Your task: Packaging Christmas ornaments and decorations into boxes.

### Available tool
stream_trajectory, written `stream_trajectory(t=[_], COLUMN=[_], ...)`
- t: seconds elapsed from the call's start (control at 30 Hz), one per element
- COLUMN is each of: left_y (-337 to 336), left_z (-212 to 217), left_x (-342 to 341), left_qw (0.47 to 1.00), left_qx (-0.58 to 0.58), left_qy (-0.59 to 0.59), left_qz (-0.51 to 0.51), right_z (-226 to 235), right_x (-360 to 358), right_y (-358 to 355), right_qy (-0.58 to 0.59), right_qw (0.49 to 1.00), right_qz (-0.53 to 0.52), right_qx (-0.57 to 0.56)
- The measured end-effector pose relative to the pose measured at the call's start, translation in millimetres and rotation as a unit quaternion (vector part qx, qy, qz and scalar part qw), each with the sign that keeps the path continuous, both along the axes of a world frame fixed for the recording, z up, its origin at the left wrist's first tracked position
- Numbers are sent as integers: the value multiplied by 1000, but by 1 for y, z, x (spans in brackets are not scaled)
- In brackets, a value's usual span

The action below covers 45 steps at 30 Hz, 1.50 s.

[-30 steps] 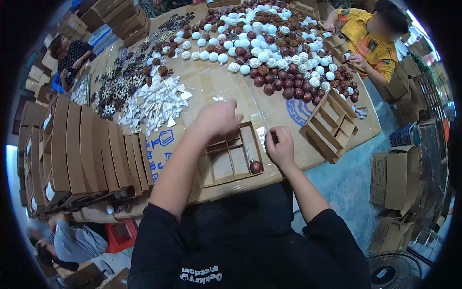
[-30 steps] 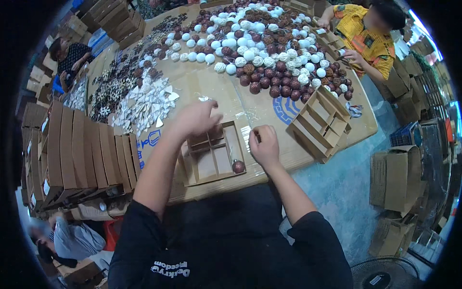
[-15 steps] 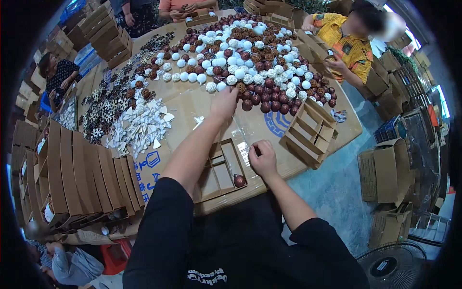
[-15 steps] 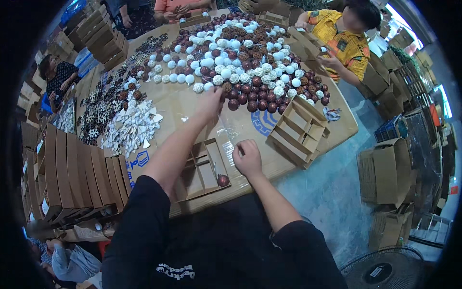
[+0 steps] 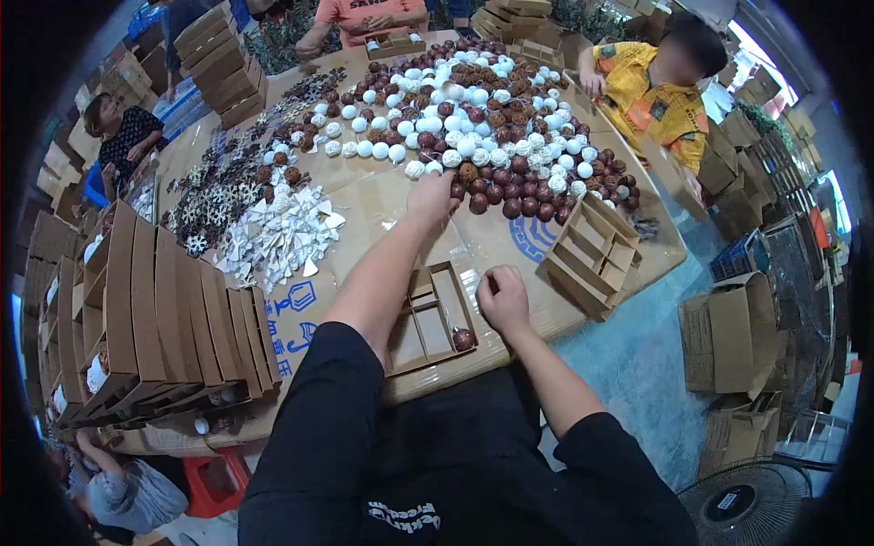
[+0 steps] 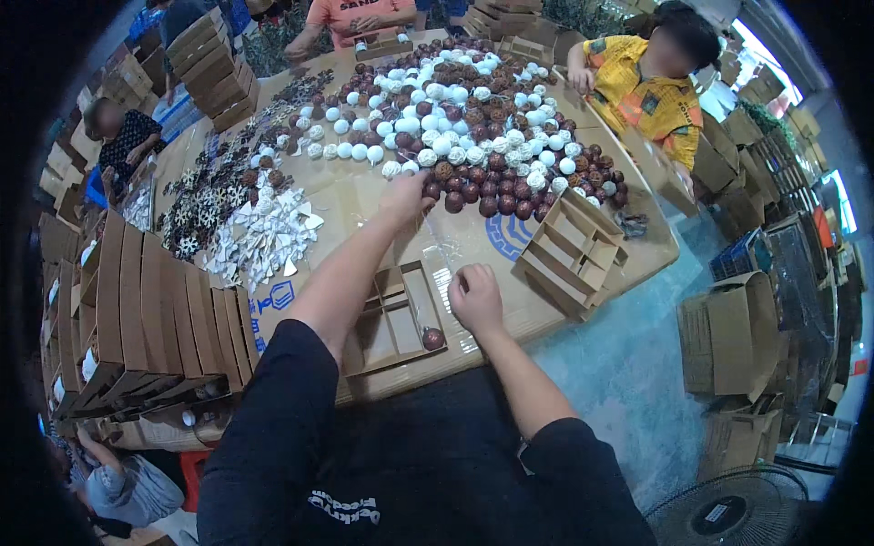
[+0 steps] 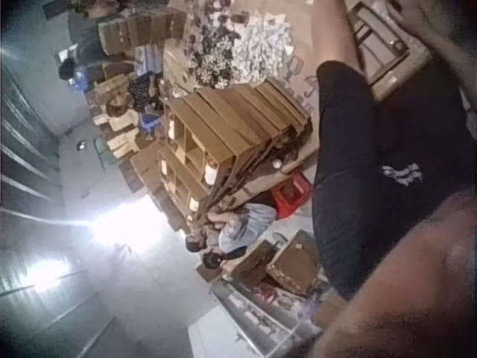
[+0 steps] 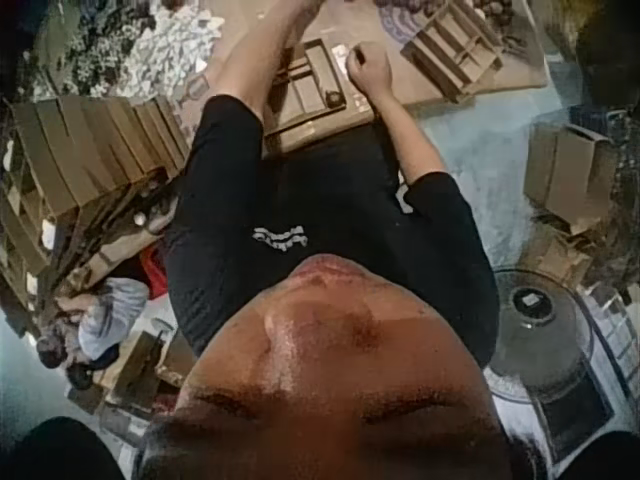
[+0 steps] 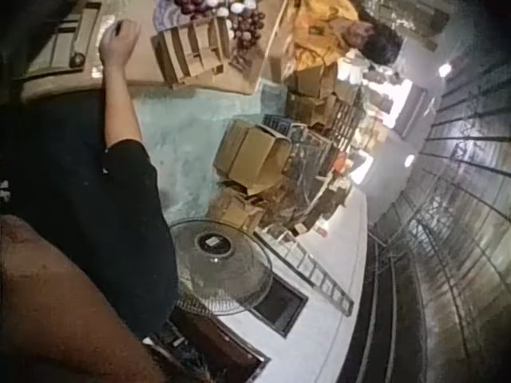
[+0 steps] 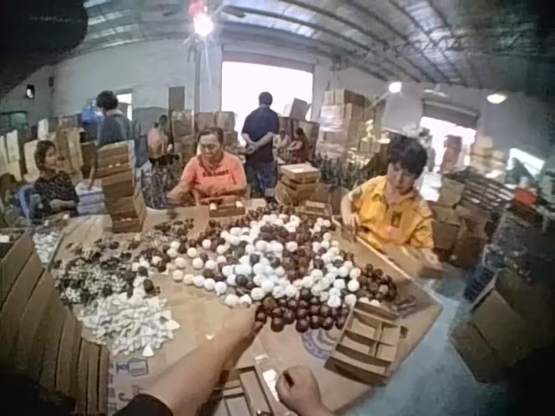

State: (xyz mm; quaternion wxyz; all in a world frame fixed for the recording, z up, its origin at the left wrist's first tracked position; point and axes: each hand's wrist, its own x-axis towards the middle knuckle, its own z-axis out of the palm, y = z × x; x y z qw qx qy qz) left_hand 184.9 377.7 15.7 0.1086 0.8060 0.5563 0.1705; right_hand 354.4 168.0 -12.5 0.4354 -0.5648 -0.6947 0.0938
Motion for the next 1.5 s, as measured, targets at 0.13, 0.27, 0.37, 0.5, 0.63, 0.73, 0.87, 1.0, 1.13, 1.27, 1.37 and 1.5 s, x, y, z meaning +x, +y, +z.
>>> stream_trajectory(t=[0.13, 0.27, 0.37, 0.5, 0.63, 0.73, 0.87, 1.0, 1.13, 1.27, 1.37, 1.5], left_y=[-11, -56, -134, -198, -208, -212, -226, -216, -204, -208, -209, -209], left_z=[32, 104, 142, 127, 71, 71, 56, 47, 35, 25, 18, 7], left_x=[4, -82, -160, -221, -212, -183, -178, -184, -180, -174, -172, -162], left_qw=[994, 932, 850, 751, 880, 942, 965, 984, 978, 977, 977, 975], left_qx=[-84, -286, -375, -567, -424, -280, -153, -64, -106, -85, -74, -17], left_qy=[-69, -222, -368, -324, -209, -159, -154, -154, -169, -180, -190, -200], left_qz=[-11, 20, -47, -98, -41, 96, 145, 56, 58, 72, 69, 90], right_z=[-10, -18, -11, -2, -1, -4, -1, 2, 0, -3, -3, -8], right_x=[8, 8, 6, 1, 2, 7, 1, -1, -2, 1, 4, 2], right_y=[1, -7, 1, -2, -2, -2, -1, -2, -4, -4, -2, 3], right_qy=[5, 16, 10, 19, 15, 18, 9, 12, 5, -11, -15, -27], right_qw=[1000, 1000, 1000, 1000, 1000, 1000, 999, 999, 999, 1000, 999, 999], right_qz=[-9, -22, -3, 11, 14, 3, 6, 5, 0, 1, -13, -9], right_qx=[1, -12, 16, -14, -8, -23, -32, -30, -36, -26, -29, 37])
